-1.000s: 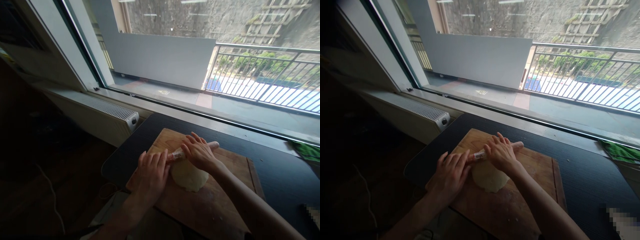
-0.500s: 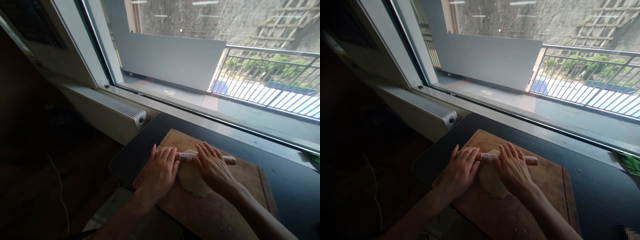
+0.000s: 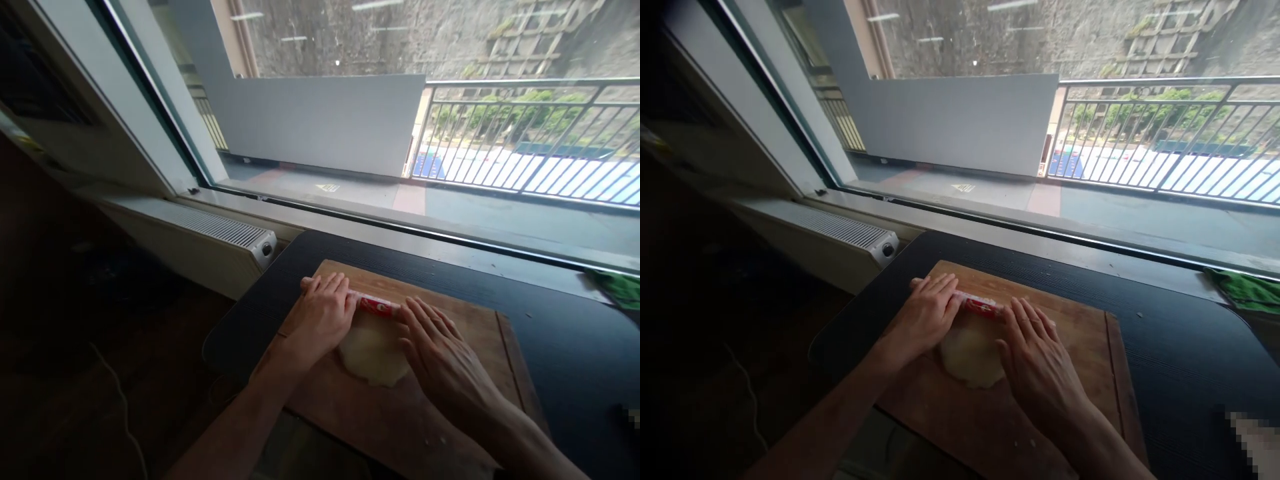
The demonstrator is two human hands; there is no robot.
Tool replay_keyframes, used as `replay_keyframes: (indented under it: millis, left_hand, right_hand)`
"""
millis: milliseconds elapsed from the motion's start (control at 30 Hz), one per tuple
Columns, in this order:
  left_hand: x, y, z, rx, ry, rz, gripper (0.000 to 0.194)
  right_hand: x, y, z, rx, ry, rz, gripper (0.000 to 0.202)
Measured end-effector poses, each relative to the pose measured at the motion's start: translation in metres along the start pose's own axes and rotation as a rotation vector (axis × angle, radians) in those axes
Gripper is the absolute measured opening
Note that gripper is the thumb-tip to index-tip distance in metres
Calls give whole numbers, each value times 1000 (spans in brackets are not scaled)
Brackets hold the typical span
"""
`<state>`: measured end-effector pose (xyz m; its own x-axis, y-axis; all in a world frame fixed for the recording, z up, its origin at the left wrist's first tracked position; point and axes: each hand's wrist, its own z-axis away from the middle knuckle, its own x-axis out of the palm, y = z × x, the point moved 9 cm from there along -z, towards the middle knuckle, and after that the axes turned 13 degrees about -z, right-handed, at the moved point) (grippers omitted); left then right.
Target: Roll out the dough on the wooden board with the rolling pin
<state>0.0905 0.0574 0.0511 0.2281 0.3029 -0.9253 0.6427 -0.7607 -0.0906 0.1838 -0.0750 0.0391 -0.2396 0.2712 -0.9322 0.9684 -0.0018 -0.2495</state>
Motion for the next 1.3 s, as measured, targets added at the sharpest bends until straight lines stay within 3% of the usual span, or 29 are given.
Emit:
replay_keyframes:
  millis: [67, 200, 267, 333, 467, 533, 633, 733, 833, 900, 1000, 1100, 1200, 1300]
  left_hand:
    - [11, 11, -20, 24, -47, -12, 39]
    - [43, 36, -83, 85, -214, -88, 34]
    - [51, 45, -95, 136, -297, -116, 31]
    - [48, 44, -86, 162, -298, -130, 31]
    - [34, 26, -42, 146, -225, -112, 43]
    - [34, 25, -34, 145, -235, -116, 46]
    - [41, 44, -58, 155, -238, -154, 44]
    - [54, 82, -97, 209, -284, -168, 39]
    - [62, 108, -107, 274, -353, -173, 36]
    - [56, 106, -94, 289, -336, -169, 37]
    - [41, 81, -61, 287, -292, -149, 42]
    - [36, 63, -39, 298, -339, -134, 47]
    - [45, 74, -54, 252, -397, -189, 46]
    - [60, 114, -89, 239, -405, -202, 44]
  right_hand:
    - [-1, 15, -1, 51, 22, -3, 48]
    - [-1, 57, -30, 221, 53, -28, 44]
    - [-4, 60, -34, 229, 38, -64, 41]
    - [-10, 48, -23, 186, 39, -108, 39]
    - [-24, 6, 18, 45, 82, -149, 47]
    - [-27, -4, 31, 14, 90, -156, 48]
    - [-24, 9, 32, 110, 95, -176, 49]
    - [-26, 29, 31, 226, 135, -187, 54]
    - [-35, 32, 38, 248, 170, -224, 58]
    - [-39, 25, 45, 242, 160, -251, 58]
    - [-39, 8, 56, 206, 117, -269, 57]
    - [-34, -7, 63, 148, 64, -297, 58]
    - [-29, 0, 67, 182, 78, -305, 59]
    - [-27, 19, 72, 260, 178, -252, 57]
